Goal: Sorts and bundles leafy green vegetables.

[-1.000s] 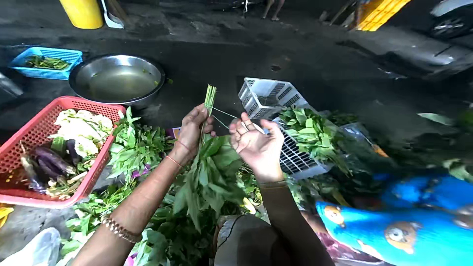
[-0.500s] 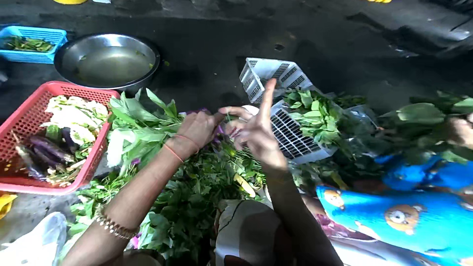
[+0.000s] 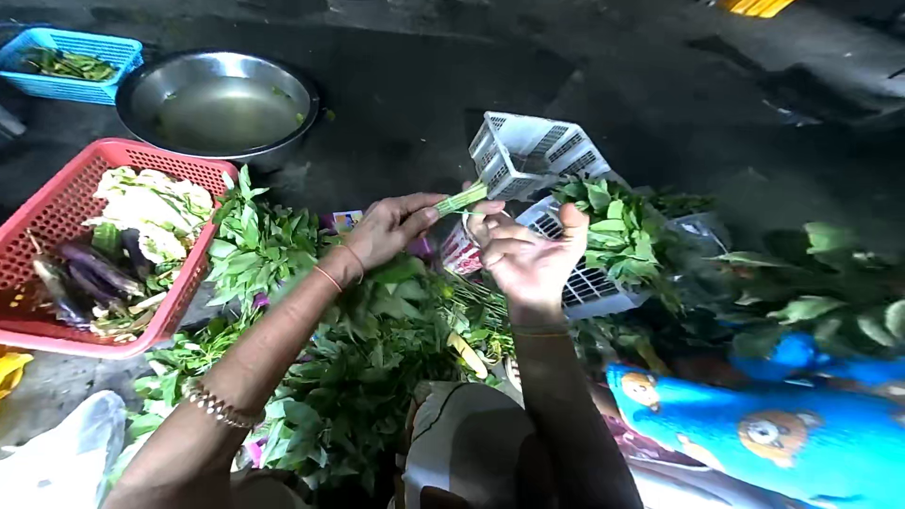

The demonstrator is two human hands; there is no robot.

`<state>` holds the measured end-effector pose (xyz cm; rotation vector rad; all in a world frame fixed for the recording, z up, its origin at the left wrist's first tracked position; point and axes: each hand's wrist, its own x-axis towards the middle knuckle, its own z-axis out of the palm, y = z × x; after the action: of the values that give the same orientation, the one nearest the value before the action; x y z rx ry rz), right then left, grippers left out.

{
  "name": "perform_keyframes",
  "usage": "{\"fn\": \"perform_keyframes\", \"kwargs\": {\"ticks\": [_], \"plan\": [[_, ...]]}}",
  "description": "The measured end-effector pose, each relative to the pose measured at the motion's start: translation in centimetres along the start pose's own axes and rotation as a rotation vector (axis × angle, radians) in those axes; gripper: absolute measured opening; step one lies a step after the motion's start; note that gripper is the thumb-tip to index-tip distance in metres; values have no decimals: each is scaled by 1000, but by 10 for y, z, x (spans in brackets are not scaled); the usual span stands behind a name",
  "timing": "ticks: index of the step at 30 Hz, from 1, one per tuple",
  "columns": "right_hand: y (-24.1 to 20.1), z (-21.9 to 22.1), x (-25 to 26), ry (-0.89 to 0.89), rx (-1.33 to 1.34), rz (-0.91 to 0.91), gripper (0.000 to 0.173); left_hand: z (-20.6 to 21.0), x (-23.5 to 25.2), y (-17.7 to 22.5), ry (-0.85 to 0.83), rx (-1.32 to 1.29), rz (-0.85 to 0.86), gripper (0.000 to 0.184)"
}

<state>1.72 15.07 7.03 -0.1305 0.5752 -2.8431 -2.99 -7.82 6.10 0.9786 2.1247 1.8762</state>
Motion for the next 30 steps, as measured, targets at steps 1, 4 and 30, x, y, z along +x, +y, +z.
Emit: {"fn": "perform_keyframes", "kwargs": {"ticks": [1, 4, 30], "plan": [[0, -3, -2, -14, -88, -40, 73, -6, 0, 2, -52, 201, 15, 34], [1, -4, -4, -18, -347, -115, 58, -14, 3, 9, -159, 564, 55, 37], [-19, -27, -28, 207, -1126, -225, 40, -99, 6, 8, 197, 1528, -498, 18]]}}
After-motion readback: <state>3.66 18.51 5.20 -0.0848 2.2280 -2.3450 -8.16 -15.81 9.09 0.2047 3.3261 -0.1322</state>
